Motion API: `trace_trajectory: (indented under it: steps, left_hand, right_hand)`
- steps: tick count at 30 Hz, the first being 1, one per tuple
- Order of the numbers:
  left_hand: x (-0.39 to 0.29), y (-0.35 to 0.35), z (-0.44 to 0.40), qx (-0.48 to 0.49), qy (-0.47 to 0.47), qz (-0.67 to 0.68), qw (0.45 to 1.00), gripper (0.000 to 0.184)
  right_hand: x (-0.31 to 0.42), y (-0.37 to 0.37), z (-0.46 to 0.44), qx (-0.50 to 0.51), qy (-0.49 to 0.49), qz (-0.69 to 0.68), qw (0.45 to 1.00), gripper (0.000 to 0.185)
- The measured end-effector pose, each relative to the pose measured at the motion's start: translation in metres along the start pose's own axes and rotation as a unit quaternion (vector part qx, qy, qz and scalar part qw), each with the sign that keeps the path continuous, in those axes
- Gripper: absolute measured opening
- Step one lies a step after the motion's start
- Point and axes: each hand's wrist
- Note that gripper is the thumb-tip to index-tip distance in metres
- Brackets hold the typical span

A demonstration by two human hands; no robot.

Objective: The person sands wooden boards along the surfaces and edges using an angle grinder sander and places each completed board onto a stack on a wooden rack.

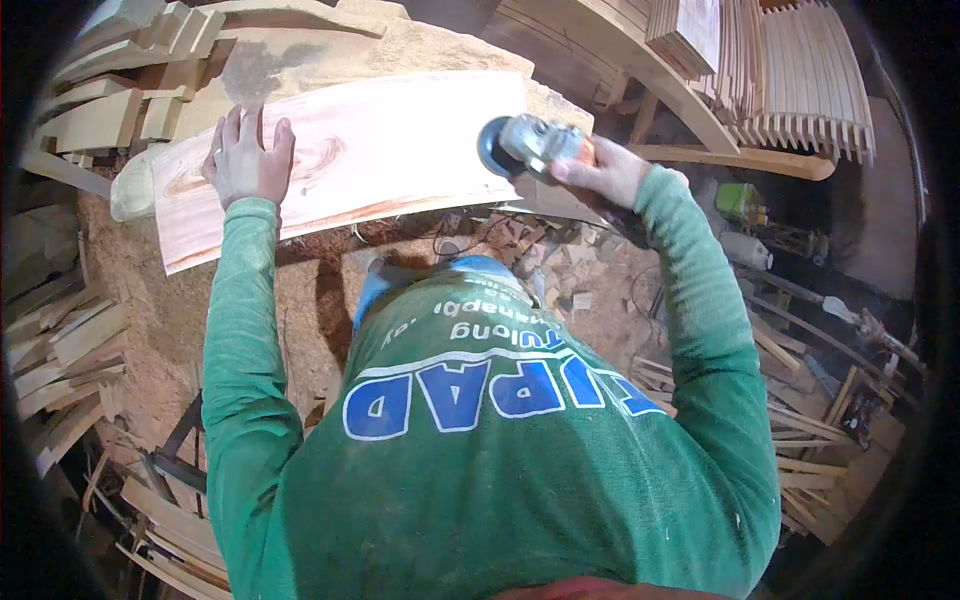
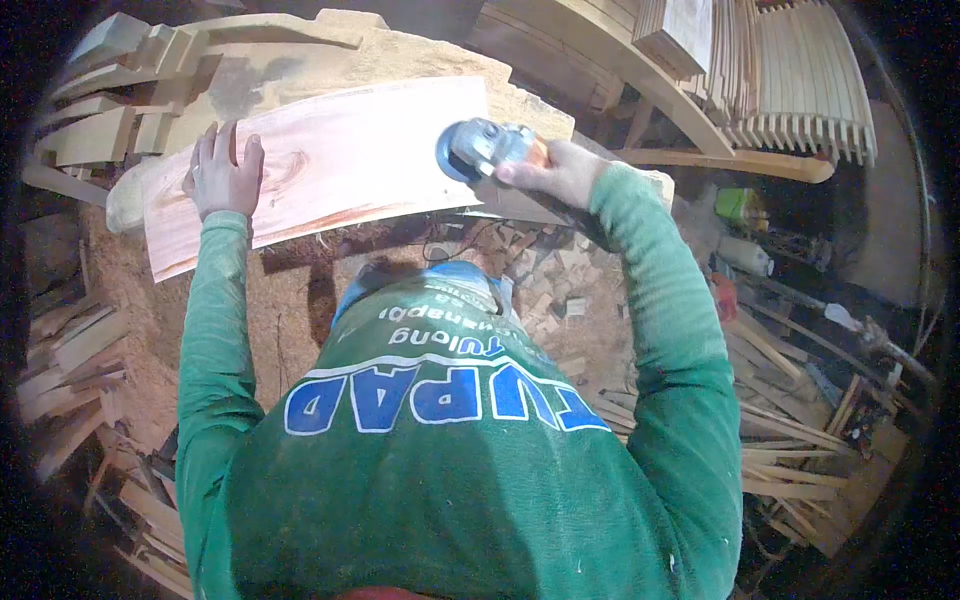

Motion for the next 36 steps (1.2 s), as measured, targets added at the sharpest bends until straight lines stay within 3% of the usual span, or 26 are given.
trace_trajectory:
  steps: [2, 3, 5, 7, 9, 12, 20, 23, 26, 29, 30, 33, 34, 36]
  left_hand:
    - [-0.002, -0.001, 0.001, 0.005, -0.002, 0.000, 1.000, 0.060]
    - [-0.002, 0.000, 0.001, 0.007, -0.003, 0.000, 1.000, 0.060]
    - [-0.002, 0.001, 0.000, 0.009, -0.001, -0.003, 1.000, 0.060]
    - [-0.001, 0.003, 0.001, 0.009, 0.008, -0.007, 1.000, 0.060]
    - [-0.001, 0.003, 0.002, 0.016, 0.016, -0.012, 1.000, 0.060]
    - [-0.004, 0.004, 0.004, 0.034, 0.046, -0.032, 0.998, 0.061]
    - [-0.075, -0.009, 0.050, 0.086, 0.217, -0.071, 0.970, 0.070]
    - [-0.095, -0.001, 0.077, 0.094, 0.304, 0.042, 0.947, 0.074]
    - [-0.106, 0.006, 0.103, 0.116, 0.343, 0.113, 0.925, 0.073]
    - [-0.117, 0.010, 0.122, 0.091, 0.432, 0.035, 0.896, 0.069]
    - [-0.120, 0.005, 0.120, 0.074, 0.479, 0.103, 0.868, 0.054]
    - [-0.124, 0.012, 0.113, 0.100, 0.593, 0.122, 0.789, 0.046]
    - [-0.120, 0.006, 0.108, 0.160, 0.584, 0.273, 0.748, 0.030]
    - [-0.101, 0.005, 0.102, 0.211, 0.432, 0.372, 0.794, 0.021]
  right_hand:
    - [0.000, 0.014, 0.023, -0.001, -0.060, -0.032, 0.998, 0.067]
    - [0.015, 0.020, 0.035, 0.005, -0.032, -0.008, 0.999, 0.060]
    - [0.017, 0.052, 0.032, 0.031, -0.069, -0.134, 0.988, 0.061]
    - [0.045, 0.072, 0.028, -0.008, -0.088, -0.070, 0.994, 0.067]
    - [0.061, 0.094, 0.018, -0.057, -0.096, -0.081, 0.990, 0.070]
    - [0.073, 0.098, 0.015, -0.054, -0.100, -0.118, 0.987, 0.073]
    - [0.004, 0.069, 0.038, -0.028, -0.072, -0.191, 0.979, 0.072]
    - [0.027, 0.044, 0.030, -0.009, -0.002, -0.121, 0.993, 0.073]
    - [0.041, 0.018, -0.001, 0.012, -0.052, -0.102, 0.993, 0.082]
    - [0.022, -0.012, -0.058, -0.020, -0.042, 0.011, 0.999, 0.096]
    - [0.034, -0.027, -0.060, -0.010, -0.020, -0.006, 1.000, 0.097]
    - [0.055, -0.059, -0.062, -0.015, 0.010, -0.023, 1.000, 0.099]
    - [0.060, -0.068, -0.058, 0.015, 0.058, -0.001, 0.998, 0.098]
    - [0.031, -0.056, -0.061, 0.012, -0.022, -0.001, 1.000, 0.091]
Point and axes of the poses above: each hand's wrist, its own z-axis away from the middle knuckle, its own y-axis out of the palm, x = y × z, and after that the axes turned 9 degrees about x, right-handed
